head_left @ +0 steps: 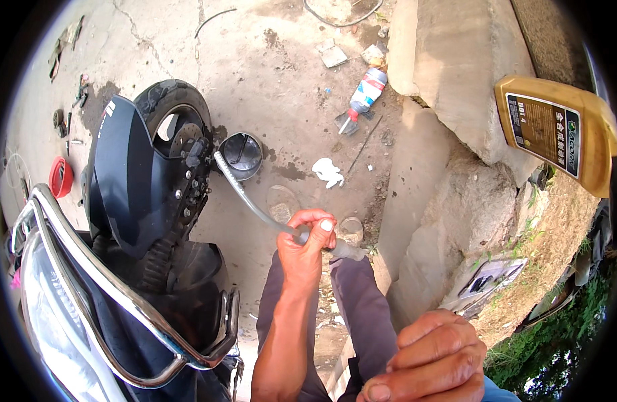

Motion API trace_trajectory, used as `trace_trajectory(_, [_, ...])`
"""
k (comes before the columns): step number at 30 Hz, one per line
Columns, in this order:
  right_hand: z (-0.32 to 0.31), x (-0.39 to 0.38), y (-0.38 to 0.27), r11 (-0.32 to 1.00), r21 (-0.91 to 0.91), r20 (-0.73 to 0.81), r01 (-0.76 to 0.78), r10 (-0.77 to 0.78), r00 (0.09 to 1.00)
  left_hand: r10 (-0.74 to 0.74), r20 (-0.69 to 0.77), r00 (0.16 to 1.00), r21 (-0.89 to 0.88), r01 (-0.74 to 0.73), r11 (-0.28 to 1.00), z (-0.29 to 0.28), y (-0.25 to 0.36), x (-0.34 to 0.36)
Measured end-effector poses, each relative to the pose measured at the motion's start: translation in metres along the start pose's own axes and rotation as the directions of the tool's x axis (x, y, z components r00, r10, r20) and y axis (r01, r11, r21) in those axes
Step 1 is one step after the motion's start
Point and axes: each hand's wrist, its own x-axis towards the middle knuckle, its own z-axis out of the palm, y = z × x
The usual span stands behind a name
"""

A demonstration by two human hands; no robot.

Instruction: The person repairs a motorcycle by using a syringe to extract and inject fluid into a hose connected to the wheel assembly and manipulating small metal parts.

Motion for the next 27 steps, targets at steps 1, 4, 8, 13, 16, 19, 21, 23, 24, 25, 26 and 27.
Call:
trace_trajectory(1, [0.002, 0.001, 0.001, 1.000, 0.019, -0.014, -0.006, 0.006, 1.000, 0.004, -0.007, 1.000, 0.006, -0.004, 1.000, -0.002, 0.002, 0.000])
trace_trajectory(4, [0.001, 0.008, -0.005, 0.996, -0.070, -0.060, 0.049, -0.053, 0.997, -0.036, 0.026, 0.999, 0.001, 0.036, 0.999, 0.008, 0.000, 0.000])
trace_trajectory(8, [0.004, 0.009, -0.004, 0.998, -0.055, -0.067, 0.038, -0.042, 0.997, -0.003, -0.010, 1.000, -0.019, 0.002, 1.000, 0.000, 0.004, -0.002])
trace_trajectory(13, [0.000, 0.004, -0.009, 0.992, -0.062, -0.063, 0.111, -0.114, 0.991, -0.035, 0.021, 0.999, -0.003, 0.035, 0.999, 0.007, 0.003, -0.001])
trace_trajectory(16, [0.003, -0.007, 0.004, 0.987, -0.002, -0.098, 0.160, -0.159, 0.982, -0.004, -0.025, 1.000, 0.037, 0.005, 0.999, -0.006, 0.004, -0.001])
trace_trajectory(19, [0.000, -0.003, -0.002, 0.989, -0.022, -0.078, 0.146, -0.147, 0.986, -0.027, 0.001, 1.000, 0.018, 0.027, 0.999, -0.001, 0.000, -0.002])
trace_trajectory(21, [0.001, 0.004, -0.009, 0.992, -0.056, -0.059, 0.112, -0.115, 0.992, -0.035, 0.020, 0.999, 0.010, 0.034, 0.999, 0.003, -0.001, -0.002])
trace_trajectory(23, [0.000, -0.003, -0.019, 0.994, -0.069, -0.040, 0.089, -0.092, 0.995, -0.043, -0.006, 0.999, 0.010, 0.043, 0.999, 0.004, 0.002, -0.003])
trace_trajectory(24, [-0.003, -0.025, -0.032, 0.975, -0.202, 0.011, -0.090, 0.094, 0.996, -0.032, -0.026, 0.999, 0.009, 0.032, 0.999, 0.001, 0.003, -0.002])
trace_trajectory(25, [-0.003, -0.030, -0.025, 0.960, -0.219, 0.038, -0.174, 0.187, 0.982, -0.062, -0.023, 0.998, 0.090, 0.063, 0.994, -0.003, 0.004, -0.003])
trace_trajectory(26, [-0.005, -0.035, -0.019, 0.930, -0.269, 0.065, -0.249, 0.276, 0.959, -0.095, -0.027, 0.995, 0.169, 0.098, 0.981, -0.005, 0.005, -0.002])
trace_trajectory(27, [-0.006, -0.024, -0.003, 0.925, -0.308, -0.033, -0.223, 0.224, 0.974, -0.181, 0.009, 0.983, 0.212, 0.175, 0.961, 0.018, 0.001, -0.001])
